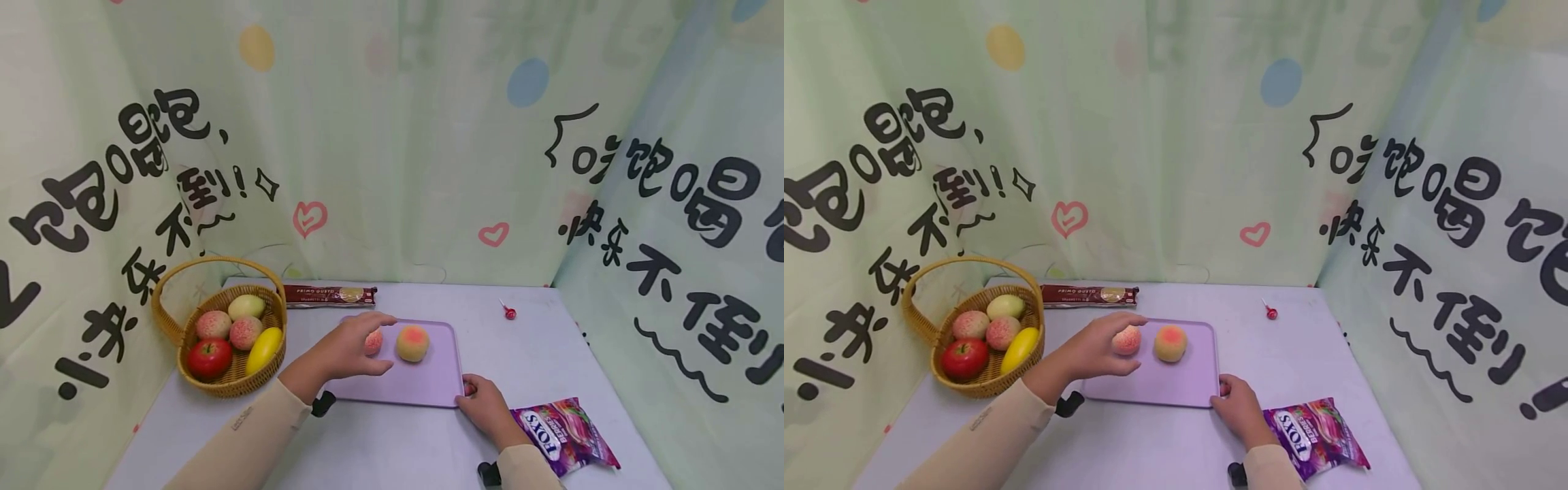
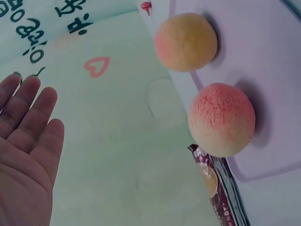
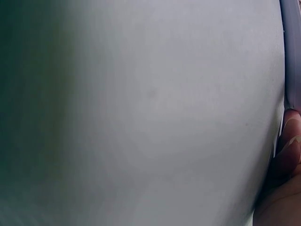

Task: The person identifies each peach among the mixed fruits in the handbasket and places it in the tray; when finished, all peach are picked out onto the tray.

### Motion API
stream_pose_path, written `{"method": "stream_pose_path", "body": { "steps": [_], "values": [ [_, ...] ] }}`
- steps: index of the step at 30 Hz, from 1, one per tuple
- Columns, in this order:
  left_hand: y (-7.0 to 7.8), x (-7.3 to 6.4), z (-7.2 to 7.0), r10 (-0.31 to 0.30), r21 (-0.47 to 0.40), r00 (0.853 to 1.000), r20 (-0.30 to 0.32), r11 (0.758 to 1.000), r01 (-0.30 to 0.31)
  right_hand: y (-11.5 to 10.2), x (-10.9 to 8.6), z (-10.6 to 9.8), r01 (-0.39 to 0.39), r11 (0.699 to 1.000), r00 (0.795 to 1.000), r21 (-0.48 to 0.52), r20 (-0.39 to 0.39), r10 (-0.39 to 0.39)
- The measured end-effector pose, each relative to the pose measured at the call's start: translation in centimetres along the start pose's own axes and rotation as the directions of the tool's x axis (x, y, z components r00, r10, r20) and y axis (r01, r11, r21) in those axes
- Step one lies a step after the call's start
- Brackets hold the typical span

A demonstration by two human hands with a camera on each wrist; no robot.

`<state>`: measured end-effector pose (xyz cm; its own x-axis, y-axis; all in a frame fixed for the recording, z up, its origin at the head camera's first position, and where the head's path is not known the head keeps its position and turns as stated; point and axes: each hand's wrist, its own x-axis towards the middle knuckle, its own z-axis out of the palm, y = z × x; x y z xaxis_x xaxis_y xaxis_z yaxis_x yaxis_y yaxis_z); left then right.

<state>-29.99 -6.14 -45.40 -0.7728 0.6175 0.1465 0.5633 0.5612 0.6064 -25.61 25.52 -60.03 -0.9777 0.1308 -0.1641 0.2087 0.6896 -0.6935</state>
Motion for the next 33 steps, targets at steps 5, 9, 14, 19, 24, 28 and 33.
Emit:
{"method": "stream_pose_path", "body": {
  "steps": [5, 9, 14, 19, 24, 28, 33],
  "values": [
    [-0.6, -0.6, -0.8, -0.031, -0.049, 0.998, -0.053, 0.998, 0.028, 0.0, 0.0, 0.0, -0.016, 1.000, 1.000, -0.005, 0.008, 0.016],
    [-1.0, -1.2, -1.4, -0.065, -0.079, 0.994, -0.090, 0.995, 0.058, 0.1, 0.0, 0.1, -0.015, 1.000, 1.000, -0.002, 0.018, 0.015],
    [-1.8, -1.9, -2.0, -0.082, -0.099, 0.988, -0.134, 0.993, 0.069, 0.3, 0.2, 0.3, 0.001, 1.000, 1.000, -0.013, 0.006, -0.001],
    [-2.4, -2.4, -2.5, -0.100, -0.100, 0.981, -0.166, 0.991, 0.084, 0.3, 0.2, 0.3, -0.001, 1.000, 1.000, -0.018, -0.004, 0.001],
    [-2.8, -2.7, -2.9, -0.098, -0.104, 0.977, -0.191, 0.991, 0.080, 0.1, 0.1, 0.2, -0.008, 1.000, 1.000, -0.016, -0.007, 0.008],
    [-3.1, -3.0, -3.2, -0.112, -0.101, 0.971, -0.209, 0.991, 0.092, 0.1, 0.0, 0.1, 0.005, 1.000, 1.000, -0.008, -0.013, -0.005],
    [-3.8, -3.5, -3.5, -0.112, -0.102, 0.965, -0.237, 0.991, 0.090, 0.0, -0.1, 0.1, 0.012, 1.000, 1.000, -0.001, -0.013, -0.012]
  ]
}}
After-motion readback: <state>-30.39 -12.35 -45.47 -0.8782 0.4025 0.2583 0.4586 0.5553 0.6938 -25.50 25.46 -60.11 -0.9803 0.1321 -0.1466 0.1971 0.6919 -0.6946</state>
